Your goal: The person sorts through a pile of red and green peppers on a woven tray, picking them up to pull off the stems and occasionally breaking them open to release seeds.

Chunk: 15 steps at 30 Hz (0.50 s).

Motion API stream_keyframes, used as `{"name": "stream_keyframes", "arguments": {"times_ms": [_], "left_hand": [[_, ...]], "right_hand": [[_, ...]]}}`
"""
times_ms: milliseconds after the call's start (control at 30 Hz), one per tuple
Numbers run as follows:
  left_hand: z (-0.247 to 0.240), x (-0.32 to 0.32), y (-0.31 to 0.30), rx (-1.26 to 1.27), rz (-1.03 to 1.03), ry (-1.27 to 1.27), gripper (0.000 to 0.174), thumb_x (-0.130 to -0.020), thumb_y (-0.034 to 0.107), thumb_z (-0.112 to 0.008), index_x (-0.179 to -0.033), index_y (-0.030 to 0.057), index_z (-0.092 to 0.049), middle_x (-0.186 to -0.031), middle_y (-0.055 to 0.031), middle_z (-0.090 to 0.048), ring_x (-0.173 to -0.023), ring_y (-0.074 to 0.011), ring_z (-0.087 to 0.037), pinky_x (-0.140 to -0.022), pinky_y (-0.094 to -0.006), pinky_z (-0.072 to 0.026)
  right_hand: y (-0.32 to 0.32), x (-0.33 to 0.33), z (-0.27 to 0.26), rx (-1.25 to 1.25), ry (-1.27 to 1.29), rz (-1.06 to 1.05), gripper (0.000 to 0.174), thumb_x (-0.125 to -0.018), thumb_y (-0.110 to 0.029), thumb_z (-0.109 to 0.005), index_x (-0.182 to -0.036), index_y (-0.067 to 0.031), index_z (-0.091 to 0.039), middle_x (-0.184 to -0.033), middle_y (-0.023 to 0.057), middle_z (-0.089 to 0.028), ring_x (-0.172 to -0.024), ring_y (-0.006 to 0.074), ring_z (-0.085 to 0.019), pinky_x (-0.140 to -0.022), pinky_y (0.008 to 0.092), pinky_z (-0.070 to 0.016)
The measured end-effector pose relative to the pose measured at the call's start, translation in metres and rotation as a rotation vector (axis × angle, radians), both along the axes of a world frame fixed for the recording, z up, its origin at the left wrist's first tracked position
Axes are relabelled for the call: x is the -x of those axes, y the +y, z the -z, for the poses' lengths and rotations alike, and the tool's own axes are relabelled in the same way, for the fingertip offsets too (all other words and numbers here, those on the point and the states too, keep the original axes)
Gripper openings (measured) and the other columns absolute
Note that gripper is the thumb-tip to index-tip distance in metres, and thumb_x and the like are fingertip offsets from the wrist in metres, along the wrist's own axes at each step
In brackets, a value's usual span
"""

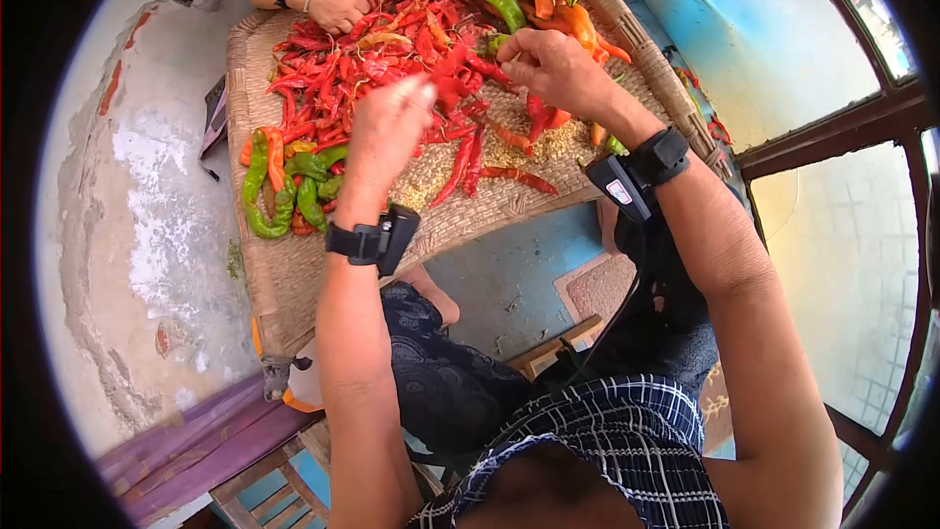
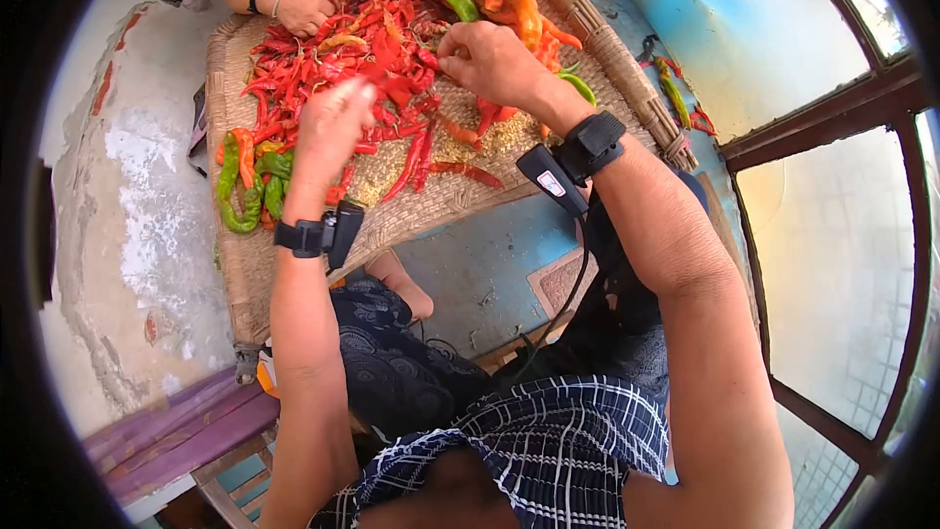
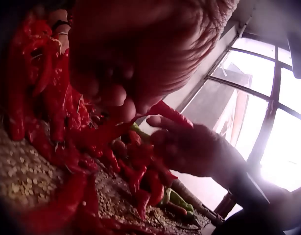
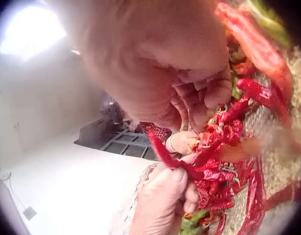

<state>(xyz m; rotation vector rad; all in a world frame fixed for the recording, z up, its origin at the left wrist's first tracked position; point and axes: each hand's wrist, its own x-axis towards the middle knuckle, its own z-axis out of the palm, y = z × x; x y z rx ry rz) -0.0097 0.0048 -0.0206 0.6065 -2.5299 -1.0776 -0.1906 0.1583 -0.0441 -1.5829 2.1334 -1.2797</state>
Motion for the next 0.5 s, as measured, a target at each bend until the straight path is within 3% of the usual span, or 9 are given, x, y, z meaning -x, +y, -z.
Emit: {"name": "stream_keyframes", "arguments": {"times_ms": [33, 67, 133, 200, 267, 367, 433, 467, 500], "left_hand": [[-0.002, 0.0, -0.012, 0.01, -0.083, 0.025, 0.03, -0.093, 0.026, -0.051, -0.11, 0.0037, -0.064, -0.065, 0.0008, -0.06, -0.054, -0.005, -0.05, -0.05, -0.022, -0.041], [-0.004, -0.002, -0.024, 0.021, -0.167, 0.05, 0.032, -0.094, 0.026, -0.051, -0.113, 0.0032, -0.061, -0.066, 0.0002, -0.06, -0.054, -0.005, -0.049, -0.05, -0.0221, -0.0411], [-0.014, -0.009, -0.035, 0.1, -0.336, 0.212, 0.04, -0.094, 0.026, -0.05, -0.125, 0.0026, -0.052, -0.069, -0.001, -0.062, -0.054, -0.0064, -0.05, -0.05, -0.0227, -0.0425], [-0.005, -0.01, -0.043, 0.265, -0.438, 0.298, 0.048, -0.093, 0.026, -0.051, -0.135, 0.0045, -0.042, -0.071, -0.0028, -0.062, -0.056, -0.0073, -0.051, -0.051, -0.0239, -0.0436], [-0.006, -0.013, -0.036, 0.372, -0.339, 0.258, 0.048, -0.091, 0.025, -0.053, -0.134, 0.0057, -0.044, -0.074, -0.0046, -0.064, -0.059, -0.0086, -0.053, -0.055, -0.0255, -0.0453], [-0.013, -0.004, 0.01, 0.171, -0.049, 0.027, 0.026, -0.089, 0.018, -0.056, -0.111, 0.0062, -0.064, -0.08, -0.0061, -0.066, -0.068, -0.0101, -0.058, -0.064, -0.0269, -0.0474], [0.014, 0.007, 0.027, 0.354, 0.282, 0.096, 0.018, -0.083, 0.014, -0.061, -0.099, 0.0054, -0.065, -0.086, -0.0112, -0.065, -0.079, -0.0245, -0.063, -0.071, -0.0331, -0.0494], [0.022, 0.008, 0.038, 0.349, 0.357, 0.007, 0.019, -0.081, 0.013, -0.063, -0.097, 0.0037, -0.064, -0.09, -0.0134, -0.062, -0.086, -0.0315, -0.061, -0.075, -0.0378, -0.049], [0.03, 0.009, 0.048, 0.329, 0.379, -0.023, 0.019, -0.081, 0.012, -0.062, -0.097, 0.0036, -0.064, -0.091, -0.0134, -0.061, -0.086, -0.0323, -0.06, -0.075, -0.0391, -0.0487]], "right_hand": [[0.004, 0.0, -0.002, -0.049, 0.167, 0.038, 0.019, -0.083, -0.012, -0.061, -0.1, -0.0033, -0.06, -0.074, 0.0122, -0.063, -0.071, 0.0237, -0.063, -0.065, 0.0348, -0.0513], [0.005, 0.0, -0.001, -0.051, 0.166, 0.039, 0.019, -0.083, -0.012, -0.061, -0.1, -0.0033, -0.06, -0.074, 0.0122, -0.063, -0.071, 0.0237, -0.063, -0.065, 0.0348, -0.0513], [0.007, -0.001, 0.0, -0.375, 0.503, 0.065, 0.021, -0.078, -0.012, -0.062, -0.098, -0.0052, -0.06, -0.079, 0.0146, -0.065, -0.078, 0.0312, -0.064, -0.068, 0.0414, -0.0511], [0.006, -0.008, 0.002, -0.473, 0.514, 0.081, 0.022, -0.076, -0.012, -0.062, -0.097, -0.006, -0.06, -0.081, 0.015, -0.065, -0.081, 0.0334, -0.063, -0.069, 0.0438, -0.0505], [0.004, -0.012, 0.006, -0.572, 0.523, 0.092, 0.023, -0.073, -0.011, -0.062, -0.096, -0.0067, -0.06, -0.084, 0.0154, -0.065, -0.084, 0.0355, -0.063, -0.071, 0.0462, -0.0498], [-0.001, -0.011, 0.009, -0.589, 0.563, -0.004, 0.022, -0.072, -0.011, -0.063, -0.094, -0.0082, -0.06, -0.083, 0.0144, -0.065, -0.084, 0.0348, -0.063, -0.073, 0.0451, -0.0496], [0.0, -0.012, 0.004, -0.584, 0.506, 0.014, 0.02, -0.072, -0.009, -0.063, -0.092, -0.0077, -0.061, -0.087, 0.0146, -0.064, -0.087, 0.0338, -0.062, -0.075, 0.0441, -0.049], [0.002, -0.011, 0.005, -0.588, 0.511, 0.011, 0.02, -0.072, -0.009, -0.063, -0.092, -0.0077, -0.061, -0.087, 0.0146, -0.064, -0.087, 0.0338, -0.062, -0.075, 0.0441, -0.049], [0.004, -0.01, 0.005, -0.47, 0.504, -0.043, 0.018, -0.071, -0.008, -0.062, -0.089, -0.0073, -0.061, -0.09, 0.0146, -0.063, -0.087, 0.034, -0.062, -0.075, 0.0443, -0.0487]]}}
